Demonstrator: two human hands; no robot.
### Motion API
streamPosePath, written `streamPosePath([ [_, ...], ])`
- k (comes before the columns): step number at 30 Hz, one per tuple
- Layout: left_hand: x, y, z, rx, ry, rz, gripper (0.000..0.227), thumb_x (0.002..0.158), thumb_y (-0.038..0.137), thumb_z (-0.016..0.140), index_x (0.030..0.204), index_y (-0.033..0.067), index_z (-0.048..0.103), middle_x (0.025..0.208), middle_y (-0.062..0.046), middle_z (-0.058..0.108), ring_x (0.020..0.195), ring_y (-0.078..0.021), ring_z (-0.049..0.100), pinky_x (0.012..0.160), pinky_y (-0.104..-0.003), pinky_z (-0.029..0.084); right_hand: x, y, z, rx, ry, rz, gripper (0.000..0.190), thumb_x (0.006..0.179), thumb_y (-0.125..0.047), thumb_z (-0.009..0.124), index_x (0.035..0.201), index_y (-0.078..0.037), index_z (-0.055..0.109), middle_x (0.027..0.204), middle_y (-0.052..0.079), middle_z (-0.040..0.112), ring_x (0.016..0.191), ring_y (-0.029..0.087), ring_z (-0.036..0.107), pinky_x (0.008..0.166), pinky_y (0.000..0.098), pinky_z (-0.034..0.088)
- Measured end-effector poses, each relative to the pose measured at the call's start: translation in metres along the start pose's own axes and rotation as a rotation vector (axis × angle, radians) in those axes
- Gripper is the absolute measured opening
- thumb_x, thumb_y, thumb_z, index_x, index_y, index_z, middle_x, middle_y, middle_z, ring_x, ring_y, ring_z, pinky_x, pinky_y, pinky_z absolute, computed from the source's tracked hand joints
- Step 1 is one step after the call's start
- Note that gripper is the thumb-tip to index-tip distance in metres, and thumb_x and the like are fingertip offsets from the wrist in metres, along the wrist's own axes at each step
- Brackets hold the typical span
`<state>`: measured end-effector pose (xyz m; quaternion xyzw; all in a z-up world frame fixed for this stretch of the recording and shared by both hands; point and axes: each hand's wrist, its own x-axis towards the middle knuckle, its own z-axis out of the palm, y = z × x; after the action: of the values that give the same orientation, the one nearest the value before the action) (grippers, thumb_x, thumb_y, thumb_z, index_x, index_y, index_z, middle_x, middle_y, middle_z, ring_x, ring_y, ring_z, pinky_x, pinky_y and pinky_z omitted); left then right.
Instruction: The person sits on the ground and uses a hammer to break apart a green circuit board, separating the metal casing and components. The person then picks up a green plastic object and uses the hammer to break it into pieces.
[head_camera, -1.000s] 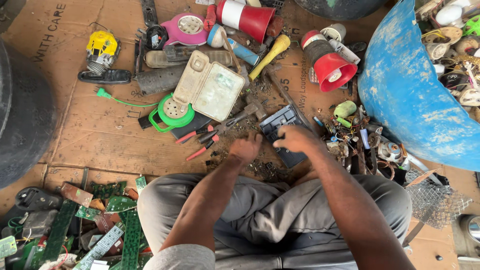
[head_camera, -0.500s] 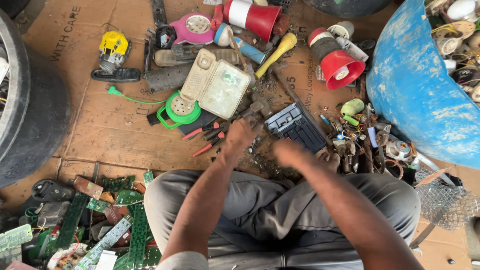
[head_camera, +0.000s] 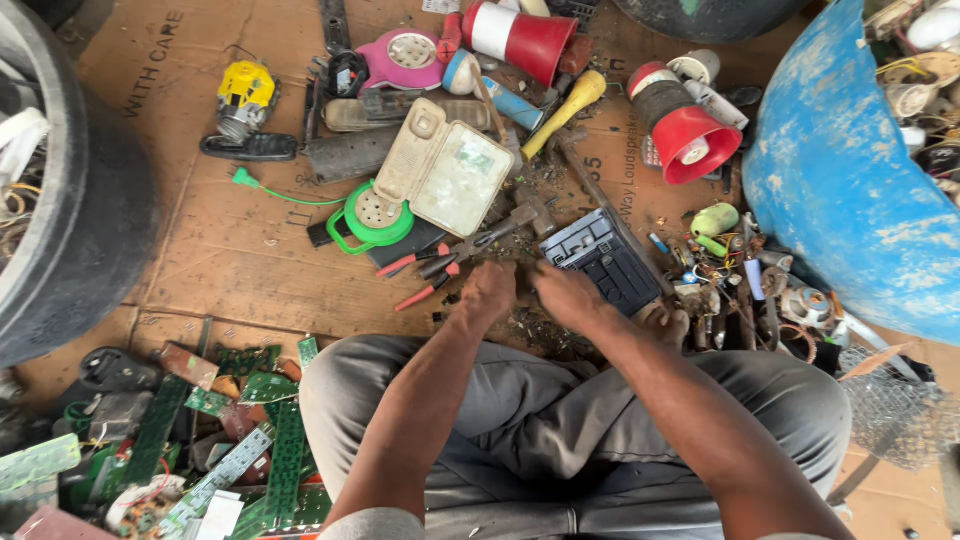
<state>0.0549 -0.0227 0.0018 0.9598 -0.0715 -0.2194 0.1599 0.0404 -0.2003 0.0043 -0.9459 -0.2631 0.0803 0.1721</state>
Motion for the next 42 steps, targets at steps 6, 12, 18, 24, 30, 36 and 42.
streamPosePath([
  [6, -0.019, -0.009, -0.049, -0.408, 0.165, 0.032, 0.021, 0.086, 0.013, 0.071, 0.105, 0.0048, 0.072, 0.101, -0.018, 0.078, 0.083, -0.0252, 0.077, 0.073, -0.035, 0.062, 0.016, -0.003, -0.009, -0.148, -0.499, 0.233, 0.023, 0.093, -0.020, 0.062, 0.106, -0.006, 0.075, 0.101, 0.019, 0.072, 0.096, 0.036, 0.072, 0.087, 0.0442, 0.058],
  [12, 0.001, 0.028, -0.011, -0.922, 0.169, 0.256, 0.025, 0.085, 0.013, 0.070, 0.109, 0.0072, 0.066, 0.101, -0.014, 0.075, 0.086, -0.0232, 0.076, 0.074, -0.034, 0.064, -0.005, 0.015, -0.096, -0.245, -0.109, 0.402, 0.025, 0.095, -0.011, 0.059, 0.115, -0.015, 0.072, 0.107, 0.014, 0.075, 0.097, 0.035, 0.074, 0.086, 0.0519, 0.057],
  [18, 0.043, -0.059, 0.030, 0.895, 0.710, 0.492, 0.016, 0.097, 0.013, 0.076, 0.105, -0.0006, 0.075, 0.092, -0.013, 0.073, 0.079, -0.0262, 0.073, 0.060, -0.039, 0.057, -0.014, 0.023, -0.115, -0.102, -0.027, 0.531, 0.033, 0.087, -0.028, 0.075, 0.120, -0.021, 0.072, 0.108, 0.018, 0.074, 0.104, 0.040, 0.068, 0.091, 0.0519, 0.054],
  [24, -0.055, -0.097, -0.090, -0.300, 0.486, -0.082, 0.027, 0.088, 0.032, 0.073, 0.097, 0.0061, 0.076, 0.079, -0.019, 0.074, 0.073, -0.0349, 0.072, 0.066, -0.045, 0.056, 0.002, -0.006, -0.068, 0.176, -0.222, 0.291, 0.027, 0.093, -0.021, 0.064, 0.116, -0.018, 0.078, 0.115, 0.013, 0.077, 0.109, 0.031, 0.075, 0.095, 0.0443, 0.058],
  [30, -0.104, -0.087, -0.103, -0.551, 0.860, -0.083, 0.027, 0.088, 0.032, 0.071, 0.097, 0.0064, 0.075, 0.083, -0.018, 0.075, 0.078, -0.0352, 0.075, 0.070, -0.046, 0.058, 0.024, -0.113, -0.010, -0.025, -0.109, -0.368, 0.050, 0.085, -0.007, 0.056, 0.134, -0.018, 0.065, 0.143, 0.012, 0.053, 0.135, 0.036, 0.047, 0.102, 0.0490, 0.046],
  [36, -0.095, -0.062, -0.108, -0.741, 0.568, -0.064, 0.031, 0.089, 0.032, 0.068, 0.107, 0.0062, 0.071, 0.066, -0.010, 0.074, 0.068, -0.0267, 0.078, 0.071, -0.038, 0.060, 0.047, -0.134, 0.031, -0.089, -0.184, -0.497, 0.029, 0.092, -0.025, 0.060, 0.118, -0.025, 0.072, 0.142, 0.003, 0.053, 0.137, 0.032, 0.043, 0.111, 0.0490, 0.040],
  [42, -0.080, -0.063, -0.105, -0.626, 0.622, -0.018, 0.031, 0.088, 0.032, 0.070, 0.104, 0.0059, 0.074, 0.070, -0.014, 0.074, 0.073, -0.0313, 0.075, 0.073, -0.043, 0.058, 0.040, -0.095, 0.046, -0.136, -0.293, -0.248, 0.028, 0.099, -0.026, 0.055, 0.116, -0.011, 0.071, 0.134, 0.010, 0.059, 0.126, 0.029, 0.057, 0.106, 0.0420, 0.049],
])
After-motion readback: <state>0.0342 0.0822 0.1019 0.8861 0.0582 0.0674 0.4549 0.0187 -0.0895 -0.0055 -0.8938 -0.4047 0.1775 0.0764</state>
